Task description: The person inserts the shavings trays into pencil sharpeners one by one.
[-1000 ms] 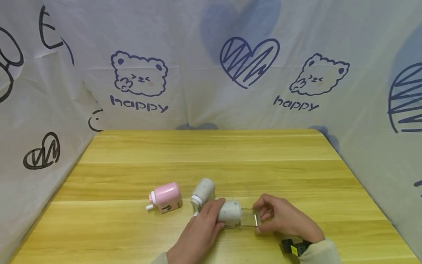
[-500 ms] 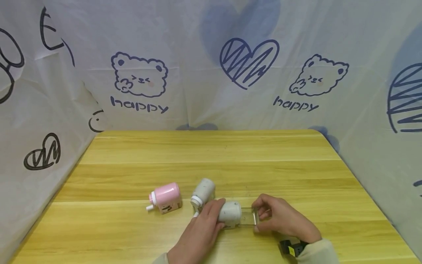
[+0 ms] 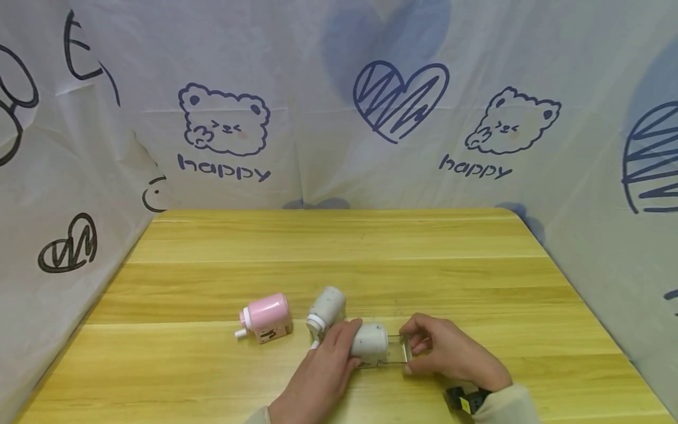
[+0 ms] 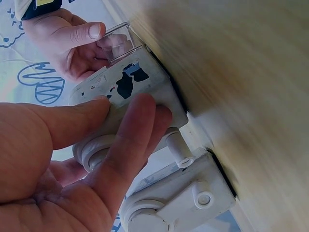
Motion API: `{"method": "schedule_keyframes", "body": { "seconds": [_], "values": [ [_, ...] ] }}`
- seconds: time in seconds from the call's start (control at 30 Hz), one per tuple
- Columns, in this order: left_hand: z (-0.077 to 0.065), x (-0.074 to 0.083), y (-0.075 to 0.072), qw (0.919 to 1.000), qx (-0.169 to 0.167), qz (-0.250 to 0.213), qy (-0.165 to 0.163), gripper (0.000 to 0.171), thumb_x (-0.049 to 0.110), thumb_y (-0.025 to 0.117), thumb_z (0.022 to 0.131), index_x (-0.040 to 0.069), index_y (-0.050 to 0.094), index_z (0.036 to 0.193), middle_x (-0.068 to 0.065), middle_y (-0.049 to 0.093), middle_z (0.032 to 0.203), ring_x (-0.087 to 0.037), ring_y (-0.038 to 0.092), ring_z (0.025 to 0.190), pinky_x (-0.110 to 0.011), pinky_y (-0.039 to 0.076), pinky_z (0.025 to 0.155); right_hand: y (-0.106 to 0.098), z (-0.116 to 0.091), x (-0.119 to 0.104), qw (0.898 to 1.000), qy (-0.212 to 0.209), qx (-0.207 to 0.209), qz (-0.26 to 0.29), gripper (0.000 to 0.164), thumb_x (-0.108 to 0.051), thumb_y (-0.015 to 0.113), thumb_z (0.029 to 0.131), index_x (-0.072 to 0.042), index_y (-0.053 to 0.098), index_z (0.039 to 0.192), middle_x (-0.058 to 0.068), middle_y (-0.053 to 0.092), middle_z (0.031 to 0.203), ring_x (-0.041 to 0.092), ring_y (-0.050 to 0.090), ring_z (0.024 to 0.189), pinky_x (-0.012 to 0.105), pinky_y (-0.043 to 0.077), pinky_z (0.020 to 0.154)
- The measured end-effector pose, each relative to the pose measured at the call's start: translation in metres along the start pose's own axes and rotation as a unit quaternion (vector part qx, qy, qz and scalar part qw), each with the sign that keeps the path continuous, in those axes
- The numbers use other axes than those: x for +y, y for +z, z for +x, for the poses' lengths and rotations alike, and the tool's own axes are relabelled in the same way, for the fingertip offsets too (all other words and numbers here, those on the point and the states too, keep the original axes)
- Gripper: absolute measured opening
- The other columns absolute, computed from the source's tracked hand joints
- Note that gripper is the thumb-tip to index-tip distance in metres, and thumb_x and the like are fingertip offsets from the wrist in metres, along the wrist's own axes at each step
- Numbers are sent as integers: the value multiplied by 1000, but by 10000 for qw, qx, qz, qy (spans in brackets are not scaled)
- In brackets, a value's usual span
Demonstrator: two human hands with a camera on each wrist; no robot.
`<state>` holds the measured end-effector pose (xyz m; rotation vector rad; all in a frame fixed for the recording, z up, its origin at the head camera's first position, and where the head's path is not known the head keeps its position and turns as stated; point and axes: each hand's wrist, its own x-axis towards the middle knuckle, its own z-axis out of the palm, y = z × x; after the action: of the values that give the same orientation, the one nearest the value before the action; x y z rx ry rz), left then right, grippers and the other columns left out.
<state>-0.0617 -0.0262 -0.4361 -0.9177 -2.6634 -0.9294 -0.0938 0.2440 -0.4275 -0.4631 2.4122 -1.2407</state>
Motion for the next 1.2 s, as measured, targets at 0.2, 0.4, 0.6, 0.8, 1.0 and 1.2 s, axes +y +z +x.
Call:
{"method": "schedule_keyframes", "body": {
  "seconds": [0.2,0.4,0.6,0.8,1.0,1.2],
  "values": [
    [0,0,0,10000,-10,-15,-26,53,18,56,94,11,34,142,-6,49,131,-22,55,110,-36,49,87,0,1,1,10000,53,-37,65,59,-32,83,69,-9,57,116,5,62,106,19,60,96,31,50,80],
    [0,0,0,10000,-44,-33,-60,53,18,57,94,10,35,142,-6,49,131,-22,55,110,-36,49,87,0,1,1,10000,13,-58,76,56,-32,81,73,-10,56,118,4,61,111,20,59,100,30,49,81],
    [0,0,0,10000,-39,-9,-38,53,17,57,94,8,35,141,-8,50,129,-23,56,109,-35,50,85,1,1,1,10000,19,12,-15,56,-32,81,73,-11,57,119,3,60,113,19,59,101,29,49,83],
    [0,0,0,9998,-151,-17,-115,52,18,56,95,7,35,141,-10,50,130,-25,56,109,-36,50,85,1,2,0,9998,12,116,-150,56,-34,80,74,-13,57,120,3,60,115,19,58,101,29,49,83],
    [1,0,0,9998,-159,-12,-101,51,18,55,95,8,35,141,-9,49,130,-24,56,109,-36,50,85,2,2,-1,9997,31,139,-218,56,-34,79,75,-14,57,122,2,60,117,18,59,101,29,48,83],
    [2,-1,1,9999,-131,29,-23,52,18,56,95,8,35,141,-8,49,128,-23,56,107,-34,50,84,3,3,-2,9994,-43,199,-269,56,-33,79,75,-13,57,123,4,60,119,19,59,101,29,49,82]
  ]
}}
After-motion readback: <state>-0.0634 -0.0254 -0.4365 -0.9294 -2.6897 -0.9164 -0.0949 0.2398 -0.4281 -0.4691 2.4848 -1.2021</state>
